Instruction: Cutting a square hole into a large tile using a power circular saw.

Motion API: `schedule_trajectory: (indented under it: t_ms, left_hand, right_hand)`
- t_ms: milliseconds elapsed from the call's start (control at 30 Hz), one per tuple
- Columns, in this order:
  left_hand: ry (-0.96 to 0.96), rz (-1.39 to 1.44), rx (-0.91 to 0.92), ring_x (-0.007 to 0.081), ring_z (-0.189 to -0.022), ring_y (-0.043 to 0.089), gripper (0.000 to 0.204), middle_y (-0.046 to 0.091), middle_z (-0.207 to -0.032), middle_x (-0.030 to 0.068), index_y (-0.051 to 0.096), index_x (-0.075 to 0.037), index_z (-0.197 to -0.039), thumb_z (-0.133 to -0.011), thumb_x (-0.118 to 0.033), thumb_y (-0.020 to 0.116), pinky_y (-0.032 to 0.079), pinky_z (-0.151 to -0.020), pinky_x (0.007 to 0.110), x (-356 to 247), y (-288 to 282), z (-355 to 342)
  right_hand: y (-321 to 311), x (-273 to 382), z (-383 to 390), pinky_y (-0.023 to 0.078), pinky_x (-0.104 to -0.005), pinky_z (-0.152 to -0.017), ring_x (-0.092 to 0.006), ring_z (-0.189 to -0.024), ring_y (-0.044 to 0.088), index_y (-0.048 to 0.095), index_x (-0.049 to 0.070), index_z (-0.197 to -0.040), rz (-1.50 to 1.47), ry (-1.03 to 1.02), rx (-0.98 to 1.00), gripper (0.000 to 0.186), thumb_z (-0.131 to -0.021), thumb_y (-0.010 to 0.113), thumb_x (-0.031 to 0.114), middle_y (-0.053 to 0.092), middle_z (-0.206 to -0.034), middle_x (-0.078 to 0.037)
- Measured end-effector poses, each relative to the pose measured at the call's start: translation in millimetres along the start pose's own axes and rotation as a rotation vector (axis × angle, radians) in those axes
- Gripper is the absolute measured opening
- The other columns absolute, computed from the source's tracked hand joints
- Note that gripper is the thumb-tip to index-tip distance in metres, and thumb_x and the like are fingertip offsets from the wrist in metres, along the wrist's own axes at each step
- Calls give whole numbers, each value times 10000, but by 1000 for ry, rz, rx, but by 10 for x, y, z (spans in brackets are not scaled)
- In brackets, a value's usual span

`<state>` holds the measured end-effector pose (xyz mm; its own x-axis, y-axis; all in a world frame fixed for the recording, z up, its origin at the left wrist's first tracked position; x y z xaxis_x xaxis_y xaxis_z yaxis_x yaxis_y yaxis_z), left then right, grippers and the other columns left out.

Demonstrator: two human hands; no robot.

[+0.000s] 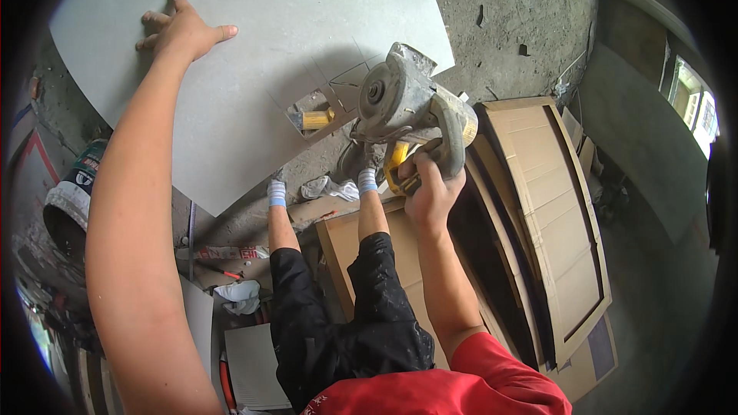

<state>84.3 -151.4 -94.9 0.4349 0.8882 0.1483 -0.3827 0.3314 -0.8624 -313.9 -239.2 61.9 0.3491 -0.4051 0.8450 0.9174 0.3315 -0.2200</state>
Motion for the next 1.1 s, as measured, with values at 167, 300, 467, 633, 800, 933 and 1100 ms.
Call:
schedule_trajectory:
  t_ms: [167,300,467,633,800,933,1100]
  left_hand:
    - [-7,4,18,671,-1459,135,1284,144,-1613,418,70,-187,-1659,-729,-615,845,161,-1179,741,-5,34,17]
    - [-20,58,-20,723,-1401,188,1258,118,-1627,399,71,-236,-1659,-738,-611,842,252,-1161,726,-3,45,20]
    - [-14,15,-10,724,-1395,194,1221,106,-1638,380,96,-246,-1656,-751,-595,838,354,-1115,714,-18,45,49]
    - [-21,29,-32,724,-1391,197,1207,112,-1640,370,113,-249,-1654,-751,-581,841,420,-1074,704,-37,-6,85]
    - [-40,70,-74,721,-1396,189,1205,99,-1649,357,95,-251,-1656,-763,-579,835,425,-1059,716,2,109,6]
    - [-29,58,14,714,-1408,174,1249,75,-1661,339,72,-258,-1657,-740,-601,848,427,-1053,720,3,86,14]
    - [-172,-13,288,536,-1524,160,1412,13,-1672,340,-55,-34,-1634,-728,-614,859,269,-1223,619,-175,-353,274]
  right_hand:
    - [38,-66,-46,477,-298,-596,-181,-606,591,592,-36,-882,25,-5,-39,61,-834,555,-27,614,-723,-95]
    - [35,-71,-100,474,-297,-589,-178,-594,591,596,-29,-876,65,-46,-6,50,-837,563,-27,612,-721,-87]
    - [15,-102,-133,473,-297,-583,-172,-587,587,592,-29,-869,81,-31,-29,46,-837,559,-36,599,-703,-79]
    - [4,-108,-167,472,-295,-581,-167,-585,587,594,-30,-867,97,-41,-8,48,-841,553,-38,611,-707,-80]
    - [20,-104,-179,464,-283,-583,-158,-584,586,597,-26,-852,129,-53,19,42,-845,556,-24,621,-690,-79]
    - [-19,-126,-194,459,-277,-585,-156,-586,588,600,-21,-838,125,-12,-25,44,-840,556,-18,626,-678,-75]
    - [5,-121,-176,460,-276,-587,-156,-589,594,615,-13,-835,150,-81,2,58,-833,557,-16,635,-667,-71]
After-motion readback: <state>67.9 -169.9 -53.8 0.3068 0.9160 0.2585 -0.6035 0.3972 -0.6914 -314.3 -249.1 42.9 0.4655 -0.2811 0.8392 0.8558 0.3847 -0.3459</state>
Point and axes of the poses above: each hand's wrist, its own z-axis away from the middle knuckle, its own y-axis out of the palm, x = y × z, the point moved 3 cm from there along -z, towards the middle knuckle
